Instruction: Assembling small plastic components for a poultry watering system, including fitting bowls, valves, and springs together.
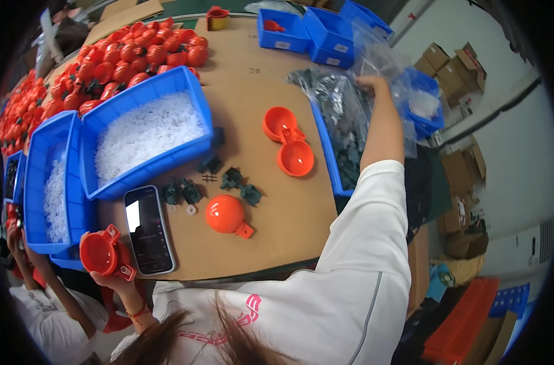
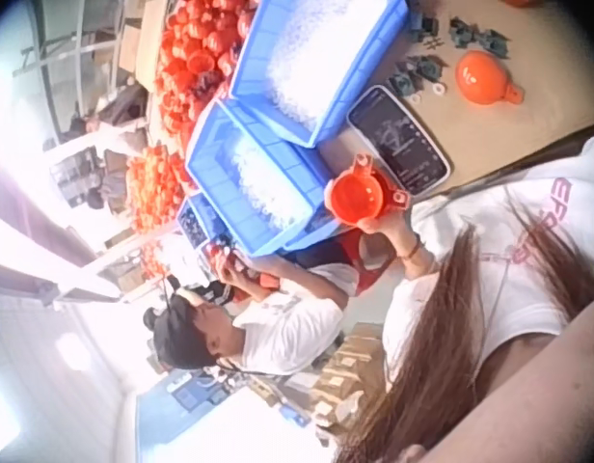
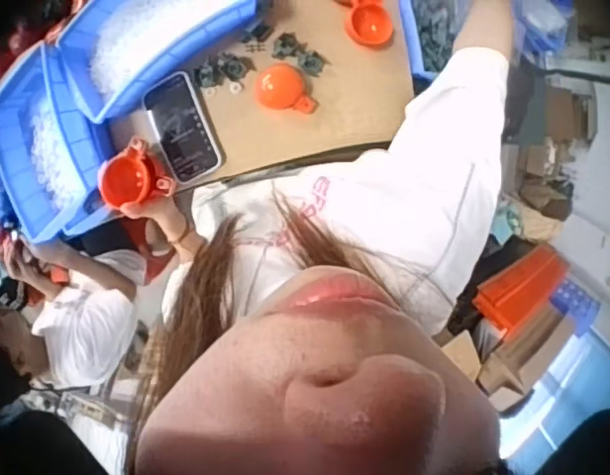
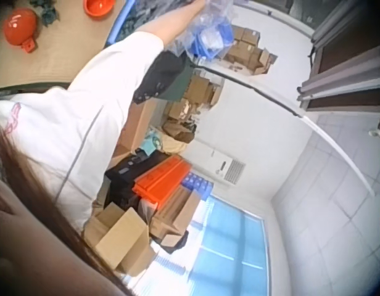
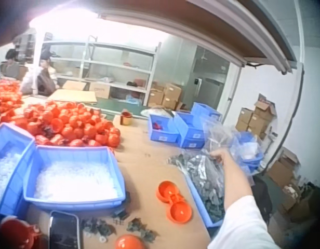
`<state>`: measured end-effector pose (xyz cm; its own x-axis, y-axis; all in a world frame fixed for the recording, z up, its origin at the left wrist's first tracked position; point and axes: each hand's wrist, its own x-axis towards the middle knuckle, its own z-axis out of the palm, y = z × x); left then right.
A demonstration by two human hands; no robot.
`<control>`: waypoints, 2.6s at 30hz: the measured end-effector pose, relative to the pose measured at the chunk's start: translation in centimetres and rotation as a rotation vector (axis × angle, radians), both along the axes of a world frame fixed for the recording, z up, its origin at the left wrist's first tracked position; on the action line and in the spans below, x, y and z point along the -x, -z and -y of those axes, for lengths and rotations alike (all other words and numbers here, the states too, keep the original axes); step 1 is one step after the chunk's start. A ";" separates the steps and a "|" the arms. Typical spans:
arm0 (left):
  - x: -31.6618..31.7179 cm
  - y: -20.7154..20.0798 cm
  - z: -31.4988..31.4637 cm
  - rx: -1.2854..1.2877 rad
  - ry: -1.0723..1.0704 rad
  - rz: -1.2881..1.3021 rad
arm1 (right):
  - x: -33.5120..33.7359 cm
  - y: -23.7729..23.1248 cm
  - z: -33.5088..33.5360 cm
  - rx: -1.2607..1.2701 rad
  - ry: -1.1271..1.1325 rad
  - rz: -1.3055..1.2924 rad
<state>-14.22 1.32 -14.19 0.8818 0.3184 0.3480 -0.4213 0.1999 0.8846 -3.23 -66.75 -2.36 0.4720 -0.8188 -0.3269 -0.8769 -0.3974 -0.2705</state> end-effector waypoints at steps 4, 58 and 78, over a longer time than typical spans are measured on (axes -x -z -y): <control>0.1 0.3 -0.1 0.002 0.015 0.000 | -2.3 3.7 1.6 0.154 0.101 0.001; -0.9 2.6 -1.9 0.034 0.149 0.034 | 14.3 -11.8 -8.0 -0.064 -0.618 1.048; 0.0 1.4 -1.2 0.010 0.148 0.001 | 9.4 -9.7 -8.3 0.526 -0.523 -0.067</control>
